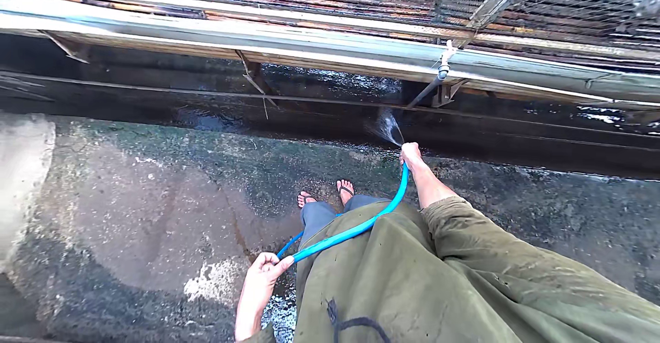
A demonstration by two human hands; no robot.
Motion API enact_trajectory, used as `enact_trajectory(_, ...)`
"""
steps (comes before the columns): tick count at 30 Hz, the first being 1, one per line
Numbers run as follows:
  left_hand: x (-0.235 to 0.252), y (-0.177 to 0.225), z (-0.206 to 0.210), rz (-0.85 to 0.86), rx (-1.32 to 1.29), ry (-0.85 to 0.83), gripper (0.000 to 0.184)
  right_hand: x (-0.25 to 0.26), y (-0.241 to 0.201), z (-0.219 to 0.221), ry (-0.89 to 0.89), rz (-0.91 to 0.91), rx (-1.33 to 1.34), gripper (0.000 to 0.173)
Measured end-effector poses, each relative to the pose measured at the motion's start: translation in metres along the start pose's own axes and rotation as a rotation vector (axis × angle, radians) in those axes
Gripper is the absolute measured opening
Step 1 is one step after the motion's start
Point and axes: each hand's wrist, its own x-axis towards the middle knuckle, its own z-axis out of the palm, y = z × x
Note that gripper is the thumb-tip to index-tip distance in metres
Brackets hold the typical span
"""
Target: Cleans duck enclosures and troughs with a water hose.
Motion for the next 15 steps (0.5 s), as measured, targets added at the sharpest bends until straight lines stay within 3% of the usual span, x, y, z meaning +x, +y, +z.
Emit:
enact_trajectory(5, -0.002, 0.001, -0.001, -0.012, -0.019, 0.006, 0.026, 0.005, -0.007, 0.014, -0.110, 0.001, 0.017, 0.017)
enact_trajectory(15, -0.007, 0.002, -0.004, -0.020, -0.045, 0.013, 0.025, -0.006, -0.028, 0.037, -0.288, -0.032, 0.036, 0.020)
